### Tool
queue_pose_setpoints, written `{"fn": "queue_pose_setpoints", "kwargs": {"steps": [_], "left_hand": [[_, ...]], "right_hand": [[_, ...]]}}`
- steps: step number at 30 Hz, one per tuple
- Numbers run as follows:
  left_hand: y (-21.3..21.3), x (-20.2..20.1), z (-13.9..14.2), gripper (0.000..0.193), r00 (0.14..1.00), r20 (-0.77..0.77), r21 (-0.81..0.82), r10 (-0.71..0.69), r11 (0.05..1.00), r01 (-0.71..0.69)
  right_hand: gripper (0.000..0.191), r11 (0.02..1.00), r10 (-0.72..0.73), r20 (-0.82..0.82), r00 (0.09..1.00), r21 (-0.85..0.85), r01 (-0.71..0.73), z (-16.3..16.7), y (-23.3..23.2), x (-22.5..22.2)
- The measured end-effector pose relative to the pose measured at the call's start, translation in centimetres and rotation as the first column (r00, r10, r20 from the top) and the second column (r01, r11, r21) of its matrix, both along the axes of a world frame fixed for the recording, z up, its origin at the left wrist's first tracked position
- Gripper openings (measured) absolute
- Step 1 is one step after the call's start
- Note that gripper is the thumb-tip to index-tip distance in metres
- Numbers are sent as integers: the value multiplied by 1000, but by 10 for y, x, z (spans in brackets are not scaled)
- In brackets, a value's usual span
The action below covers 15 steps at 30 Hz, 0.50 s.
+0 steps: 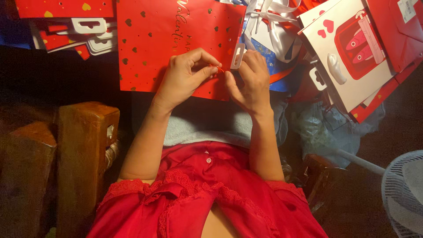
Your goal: The person assembles flat-packed gift boxes by folding the cardboard and threading ribbons through the handle slots. They work on multiple boxes, including a white box with a fish design and a red box with gold hearts, using both red and white ribbons.
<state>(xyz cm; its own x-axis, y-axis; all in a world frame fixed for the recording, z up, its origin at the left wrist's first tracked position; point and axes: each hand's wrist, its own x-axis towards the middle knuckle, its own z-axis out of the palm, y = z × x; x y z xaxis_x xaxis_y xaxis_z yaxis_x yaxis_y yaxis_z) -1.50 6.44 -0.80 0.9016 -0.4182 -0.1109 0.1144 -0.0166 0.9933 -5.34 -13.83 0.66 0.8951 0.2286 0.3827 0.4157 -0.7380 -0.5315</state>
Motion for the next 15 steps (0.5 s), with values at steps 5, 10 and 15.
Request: {"fn": "queue_pose_setpoints", "kwargs": {"steps": [5,10,15], "left_hand": [[-1,3,2,14,996,-87,-24,20,999,-22],[-2,1,8,19,997,-75,0,30,1000,-30],[-7,0,3,19,996,75,55,43,997,-47]], "right_hand": [[24,999,9,-13,1000,54,-9,-4,-3,0],[22,997,8,-16,1000,72,-7,-5,-3,0],[22,996,7,-29,1000,86,-5,-2,-2,0]]}}
